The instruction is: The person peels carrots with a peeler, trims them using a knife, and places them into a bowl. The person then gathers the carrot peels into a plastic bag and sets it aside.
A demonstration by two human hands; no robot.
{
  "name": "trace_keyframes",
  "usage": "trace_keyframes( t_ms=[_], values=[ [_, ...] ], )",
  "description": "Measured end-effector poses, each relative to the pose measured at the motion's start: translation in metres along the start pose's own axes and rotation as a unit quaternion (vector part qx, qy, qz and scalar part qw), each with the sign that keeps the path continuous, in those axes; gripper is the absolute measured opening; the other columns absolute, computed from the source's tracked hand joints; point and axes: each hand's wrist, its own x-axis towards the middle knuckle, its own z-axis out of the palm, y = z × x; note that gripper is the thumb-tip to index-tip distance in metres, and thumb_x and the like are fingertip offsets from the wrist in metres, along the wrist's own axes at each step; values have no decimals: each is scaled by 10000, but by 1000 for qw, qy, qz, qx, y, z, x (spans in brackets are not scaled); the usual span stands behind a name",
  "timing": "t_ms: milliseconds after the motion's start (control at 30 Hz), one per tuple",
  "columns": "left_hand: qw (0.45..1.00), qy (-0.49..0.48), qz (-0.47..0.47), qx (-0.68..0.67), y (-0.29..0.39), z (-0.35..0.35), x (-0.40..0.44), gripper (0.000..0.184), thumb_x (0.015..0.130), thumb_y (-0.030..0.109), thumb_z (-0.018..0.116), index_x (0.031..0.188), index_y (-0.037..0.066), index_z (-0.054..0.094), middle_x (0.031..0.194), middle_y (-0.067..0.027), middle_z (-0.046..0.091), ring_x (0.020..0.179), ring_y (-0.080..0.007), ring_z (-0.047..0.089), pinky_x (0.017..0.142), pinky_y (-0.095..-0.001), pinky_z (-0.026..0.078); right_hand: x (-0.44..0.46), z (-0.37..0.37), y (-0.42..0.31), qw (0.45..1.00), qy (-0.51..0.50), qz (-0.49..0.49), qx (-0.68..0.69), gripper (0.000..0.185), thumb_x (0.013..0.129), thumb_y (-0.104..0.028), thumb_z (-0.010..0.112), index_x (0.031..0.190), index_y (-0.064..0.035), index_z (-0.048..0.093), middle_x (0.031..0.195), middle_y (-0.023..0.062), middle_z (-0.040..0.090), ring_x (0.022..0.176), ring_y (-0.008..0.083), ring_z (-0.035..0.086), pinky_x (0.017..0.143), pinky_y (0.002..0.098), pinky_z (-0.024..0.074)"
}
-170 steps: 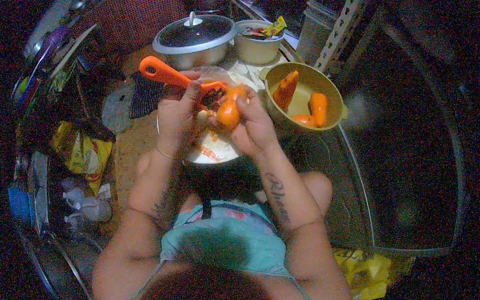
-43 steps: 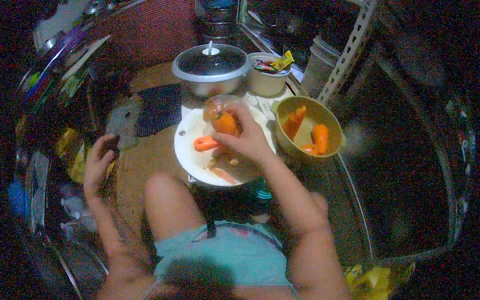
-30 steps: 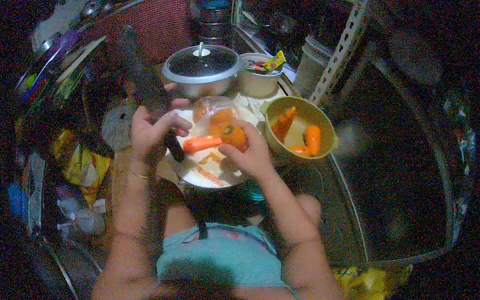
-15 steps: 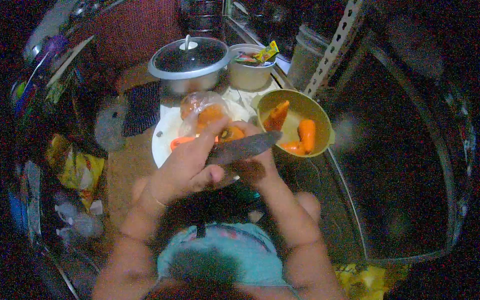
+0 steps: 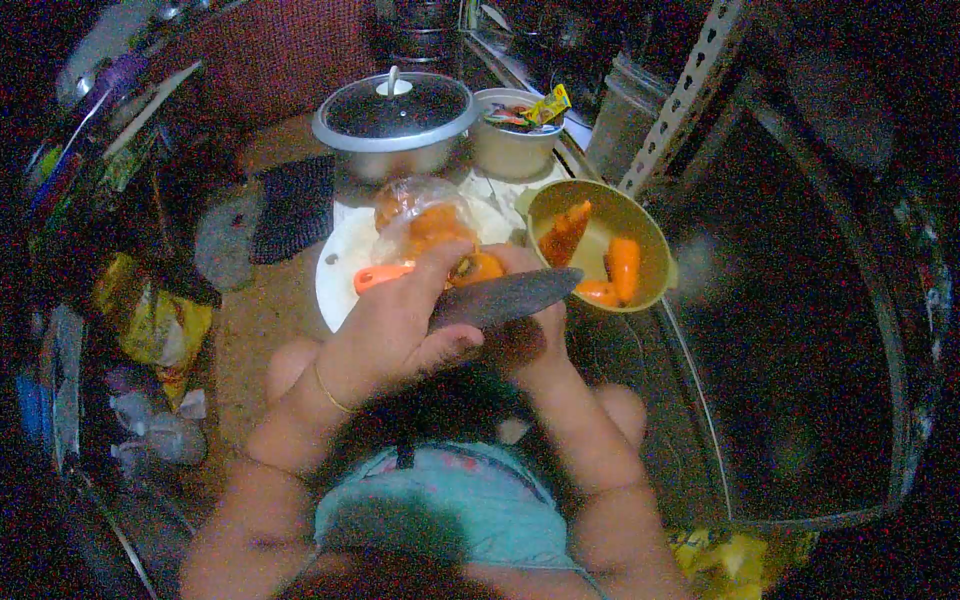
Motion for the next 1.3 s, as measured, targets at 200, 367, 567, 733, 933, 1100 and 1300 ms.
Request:
trace_keyframes(
  t_ms=[200, 367, 567, 733, 933, 1100, 1300],
  values=[
    [994, -62, -22, -84, 7, -11, 5, 890, 868, 772, 368, 1369, 37, 391, 1147, -282, 591, 1100, -455, 581, 929, -453, 461, 0, -12, 6, 997, -11, -78, 25, 414, 761, -256, 771, 1084, -48, 615, 1003, 153, 662, 906, 351, 654, 791, 424, 518],
    [993, -21, 12, -114, 1, 1, 10, 750, 905, 703, 411, 1222, 23, 441, 924, -294, 618, 901, -474, 614, 772, -469, 482, -11, -7, 14, 997, -6, -29, 75, 478, 811, -285, 752, 1138, 10, 567, 1013, 153, 606, 908, 317, 620, 784, 387, 507],
    [996, -19, -9, -91, -1, 6, 18, 693, 913, 691, 417, 1099, 24, 445, 913, -284, 616, 905, -455, 622, 772, -446, 484, -6, -6, 7, 992, 28, -79, -90, 476, 651, -181, 817, 1070, -73, 619, 1045, 130, 623, 957, 339, 626, 833, 417, 523],
    [984, -29, -19, -176, -2, 10, 25, 573, 968, 587, 432, 1029, 18, 441, 894, -242, 605, 875, -391, 621, 766, -417, 482, -16, -2, 17, 976, 14, -96, -195, 553, 585, -171, 801, 1063, -31, 561, 1064, 211, 592, 965, 413, 593, 812, 475, 519],
    [995, -30, -13, -94, -2, 14, 33, 505, 1007, 523, 409, 1001, 21, 470, 959, -182, 618, 907, -279, 611, 813, -363, 480, -19, 1, 27, 981, 8, -62, -183, 587, 570, -180, 809, 1074, -34, 544, 1092, 204, 588, 969, 418, 582, 799, 485, 512],
    [953, 41, -114, -279, -3, 33, 38, 534, 1011, 528, 386, 1026, 16, 535, 931, -129, 601, 846, -237, 589, 786, -352, 481, -10, -2, 8, 985, 75, -137, -67, 609, 629, -223, 833, 1129, -42, 536, 1059, 166, 579, 963, 378, 584, 842, 443, 494],
    [964, 33, -169, -201, -5, 3, 48, 437, 1017, 401, 380, 1141, 9, 527, 934, -106, 584, 811, -221, 612, 691, -341, 506, -9, -1, 22, 982, 105, -14, 155, 532, 746, -201, 840, 1148, -62, 521, 1022, 77, 561, 900, 212, 587, 822, 333, 491]
  ],
)
